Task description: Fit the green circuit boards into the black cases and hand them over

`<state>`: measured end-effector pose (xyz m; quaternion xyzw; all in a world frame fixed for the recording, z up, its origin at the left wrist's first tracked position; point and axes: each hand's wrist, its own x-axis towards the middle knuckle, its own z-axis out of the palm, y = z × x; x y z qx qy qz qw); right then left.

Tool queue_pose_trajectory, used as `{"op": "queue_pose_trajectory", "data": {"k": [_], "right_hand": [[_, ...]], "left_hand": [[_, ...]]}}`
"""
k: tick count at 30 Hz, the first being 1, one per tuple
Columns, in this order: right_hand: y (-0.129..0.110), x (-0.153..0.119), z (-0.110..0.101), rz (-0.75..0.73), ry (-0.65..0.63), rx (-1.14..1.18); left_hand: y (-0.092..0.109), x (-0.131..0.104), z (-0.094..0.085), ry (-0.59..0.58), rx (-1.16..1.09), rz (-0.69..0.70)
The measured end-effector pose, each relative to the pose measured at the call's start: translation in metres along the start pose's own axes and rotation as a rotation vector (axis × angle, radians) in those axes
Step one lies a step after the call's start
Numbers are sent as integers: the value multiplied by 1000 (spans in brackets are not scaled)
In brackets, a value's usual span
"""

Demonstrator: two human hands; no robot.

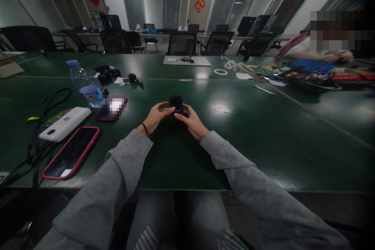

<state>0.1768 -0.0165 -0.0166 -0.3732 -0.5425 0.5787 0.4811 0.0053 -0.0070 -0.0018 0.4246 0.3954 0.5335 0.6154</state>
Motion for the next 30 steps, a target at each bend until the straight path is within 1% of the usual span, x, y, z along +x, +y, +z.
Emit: {"op": "queue_pose_trajectory", "data": {"k": [2,5,11,13,17,20,22,23,27,30], "right_hand": [[-3,0,0,34,-32,71],[-6,-2,1,67,-35,159],[-9,-4,3,71,-23,232],[-9,-4,4,83,-17,254],[-9,-3,8,98,-30,307],[-7,-3,11,106,-43,327],[-4,-3,12,116,-52,315],[-2,-2,13,116,-56,300],[2,-2,15,78,-70,188],[4,-1,17,-6,-52,63]], "left_hand": [[-3,4,-4,13,-28,6],[-7,8,-8,9,-74,-7],[-6,5,-5,-11,-175,-43],[-5,3,-3,-47,-199,-85],[-5,1,3,-97,-220,-217],[-7,0,8,-175,-301,-281],[-9,-2,11,-222,-350,-305],[-9,-3,13,-225,-364,-313],[-11,-3,16,-166,-361,-322],[-11,-2,16,-123,-346,-328]]}}
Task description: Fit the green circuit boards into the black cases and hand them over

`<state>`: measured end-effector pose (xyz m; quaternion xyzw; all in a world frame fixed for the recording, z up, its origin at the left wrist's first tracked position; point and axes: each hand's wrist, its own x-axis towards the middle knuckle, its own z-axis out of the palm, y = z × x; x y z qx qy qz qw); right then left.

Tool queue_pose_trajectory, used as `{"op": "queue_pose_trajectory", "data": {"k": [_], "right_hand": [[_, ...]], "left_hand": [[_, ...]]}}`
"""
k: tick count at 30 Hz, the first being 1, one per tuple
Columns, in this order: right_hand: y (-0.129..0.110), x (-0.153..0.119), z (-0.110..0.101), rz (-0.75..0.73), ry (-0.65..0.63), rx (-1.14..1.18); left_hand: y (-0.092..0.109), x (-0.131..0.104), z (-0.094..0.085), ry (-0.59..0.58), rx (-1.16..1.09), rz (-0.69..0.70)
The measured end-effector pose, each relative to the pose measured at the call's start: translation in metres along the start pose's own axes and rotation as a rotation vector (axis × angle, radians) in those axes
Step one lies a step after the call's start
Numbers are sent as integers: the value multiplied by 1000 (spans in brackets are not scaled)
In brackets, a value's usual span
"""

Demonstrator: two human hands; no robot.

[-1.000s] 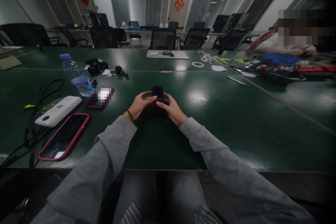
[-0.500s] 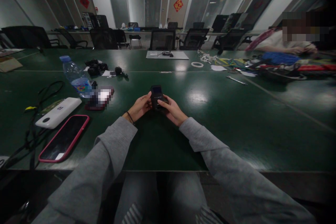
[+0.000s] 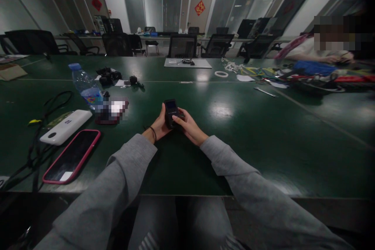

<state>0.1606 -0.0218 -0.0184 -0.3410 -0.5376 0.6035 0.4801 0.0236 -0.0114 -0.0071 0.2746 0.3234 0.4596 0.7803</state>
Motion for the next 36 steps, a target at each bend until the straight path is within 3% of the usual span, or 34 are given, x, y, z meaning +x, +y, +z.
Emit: {"op": "queue_pose_trajectory", "data": {"k": [4,7,12,14,17,19,26,36], "right_hand": [[5,2,0,-164,3,-245],[5,-2,2,-328,82,-544],[-6,-17,10,-588,208,-946],[-9,-20,13,-645,176,-1059],[-6,-19,12,-642,10,-1199],[0,-17,10,-599,-39,-1224],[8,-14,7,-503,51,-1078],[-6,-15,10,-587,273,-1002]], "left_hand": [[0,1,-2,45,20,3],[-1,1,-4,66,34,2],[-1,4,-8,-22,42,-8],[-1,4,-8,-22,28,12],[-1,3,-6,26,18,31],[0,1,-3,57,18,33],[-1,-2,7,97,-18,100],[-3,3,2,54,-14,118]]}}
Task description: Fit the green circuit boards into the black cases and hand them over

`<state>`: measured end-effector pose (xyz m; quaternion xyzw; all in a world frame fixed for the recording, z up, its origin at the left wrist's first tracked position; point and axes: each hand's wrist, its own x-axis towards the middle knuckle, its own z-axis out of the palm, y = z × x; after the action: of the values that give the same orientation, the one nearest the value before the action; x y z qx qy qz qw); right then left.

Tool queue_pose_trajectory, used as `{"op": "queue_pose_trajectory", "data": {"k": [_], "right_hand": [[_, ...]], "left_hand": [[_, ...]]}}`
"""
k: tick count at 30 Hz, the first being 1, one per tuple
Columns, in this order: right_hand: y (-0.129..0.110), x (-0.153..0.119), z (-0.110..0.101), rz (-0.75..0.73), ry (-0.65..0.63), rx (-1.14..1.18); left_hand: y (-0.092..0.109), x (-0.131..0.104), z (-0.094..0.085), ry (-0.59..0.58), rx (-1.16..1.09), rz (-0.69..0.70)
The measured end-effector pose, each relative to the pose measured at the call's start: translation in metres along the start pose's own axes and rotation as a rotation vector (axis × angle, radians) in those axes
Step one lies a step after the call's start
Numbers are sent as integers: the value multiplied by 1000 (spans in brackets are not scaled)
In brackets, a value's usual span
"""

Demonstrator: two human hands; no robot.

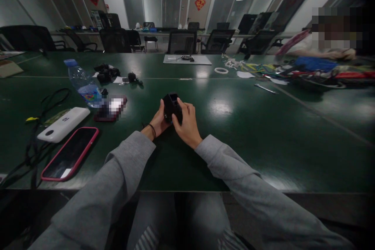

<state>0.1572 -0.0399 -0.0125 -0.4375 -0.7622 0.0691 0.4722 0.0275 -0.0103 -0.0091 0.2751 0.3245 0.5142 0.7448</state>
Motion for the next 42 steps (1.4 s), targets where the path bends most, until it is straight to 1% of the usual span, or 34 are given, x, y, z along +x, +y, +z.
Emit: {"op": "queue_pose_trajectory", "data": {"k": [3,5,8,10,13,19,25,27,30,34,37,42], "right_hand": [[-4,4,-9,-21,102,32],[-3,7,-13,-3,154,25],[3,9,-16,42,196,-1],[10,9,-14,43,207,-12],[18,8,-8,34,181,-9],[27,3,4,53,19,-18],[33,3,5,73,7,14],[36,4,5,106,-8,37],[41,5,6,164,-35,108],[45,8,6,229,-63,265],[45,10,3,308,-64,381],[51,15,-3,486,-13,430]], "left_hand": [[3,1,-2,25,14,-18],[6,1,-3,44,5,-26],[9,-1,-5,32,-33,-13],[10,-2,-7,6,-57,-4],[11,-2,-10,-12,-73,-9],[12,1,-13,17,-40,-70],[14,-2,-12,19,-82,-51],[15,-3,-11,16,-90,-49],[16,-6,-12,-21,-77,-48],[16,-6,-12,-23,-65,-45],[16,-7,-10,-22,-77,-30],[21,-11,-8,-140,-112,14]]}}
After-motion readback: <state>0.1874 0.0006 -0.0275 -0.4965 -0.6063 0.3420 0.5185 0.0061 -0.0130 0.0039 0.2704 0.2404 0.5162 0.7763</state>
